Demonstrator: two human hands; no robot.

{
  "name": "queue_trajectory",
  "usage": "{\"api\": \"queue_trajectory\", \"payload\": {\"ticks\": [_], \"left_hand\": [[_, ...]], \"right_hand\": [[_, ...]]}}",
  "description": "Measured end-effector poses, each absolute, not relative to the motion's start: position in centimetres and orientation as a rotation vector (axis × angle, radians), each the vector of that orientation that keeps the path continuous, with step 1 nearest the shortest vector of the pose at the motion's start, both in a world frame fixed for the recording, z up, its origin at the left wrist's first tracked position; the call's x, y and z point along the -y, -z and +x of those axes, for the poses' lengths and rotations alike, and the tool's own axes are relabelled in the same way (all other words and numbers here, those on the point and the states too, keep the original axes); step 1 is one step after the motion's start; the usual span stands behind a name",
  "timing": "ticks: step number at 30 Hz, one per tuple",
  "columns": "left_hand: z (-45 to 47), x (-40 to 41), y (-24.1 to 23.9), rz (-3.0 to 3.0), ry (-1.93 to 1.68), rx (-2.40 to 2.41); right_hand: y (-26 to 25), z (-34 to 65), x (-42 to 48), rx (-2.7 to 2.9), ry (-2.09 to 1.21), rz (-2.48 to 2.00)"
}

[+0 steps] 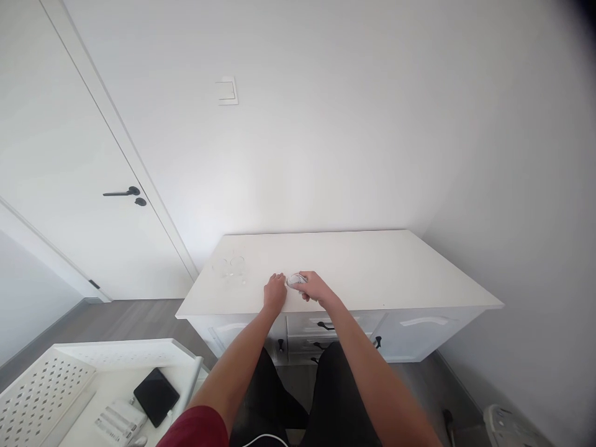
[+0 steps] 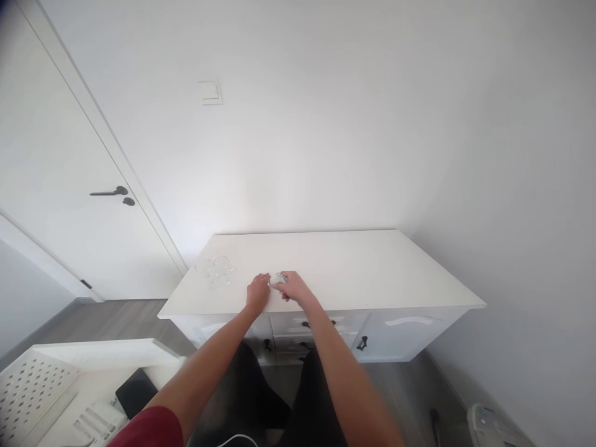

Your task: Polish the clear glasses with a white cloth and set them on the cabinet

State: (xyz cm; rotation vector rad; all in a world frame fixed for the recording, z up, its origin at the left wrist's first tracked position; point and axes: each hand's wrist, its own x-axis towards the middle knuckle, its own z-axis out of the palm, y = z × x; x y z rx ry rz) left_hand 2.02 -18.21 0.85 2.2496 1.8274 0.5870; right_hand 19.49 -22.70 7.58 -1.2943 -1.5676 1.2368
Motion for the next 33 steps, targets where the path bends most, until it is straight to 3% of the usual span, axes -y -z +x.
{"api": "queue_trajectory", "payload": {"ticks": [4,10,13,16,21,25,31,33], "left_hand": [[2.0,18.2,-0.8,2.250,-0.598,-1.827],[2.0,18.0,-0.5,2.259,-0.583,-1.843],[2.0,18.0,-0.5,2.278,-0.569,-1.847],[2.1,18.0,-0.6,2.295,-0.547,-1.855],[2.1,18.1,-0.8,2.308,-0.534,-1.877],[2.2,18.1,-0.9,2.324,-0.517,-1.884],[2.2,18.2,-0.9,2.345,-0.504,-1.890],[2.2,18.2,-1.0,2.346,-0.504,-1.893]], "right_hand": [[-7.1,19.1,22.7,1.647,-1.103,-1.267],[-5.3,20.7,22.9,1.877,-0.530,-1.174],[-5.0,21.0,23.3,1.936,-0.392,-1.208],[-5.6,20.7,23.4,1.858,-0.495,-1.316],[-7.2,20.1,23.2,1.754,-1.074,-1.343],[-6.9,19.9,22.8,1.595,-1.131,-1.337],[-5.1,19.0,23.9,1.670,-0.432,-1.412],[-4.7,18.8,24.5,1.690,-0.343,-1.344]]}}
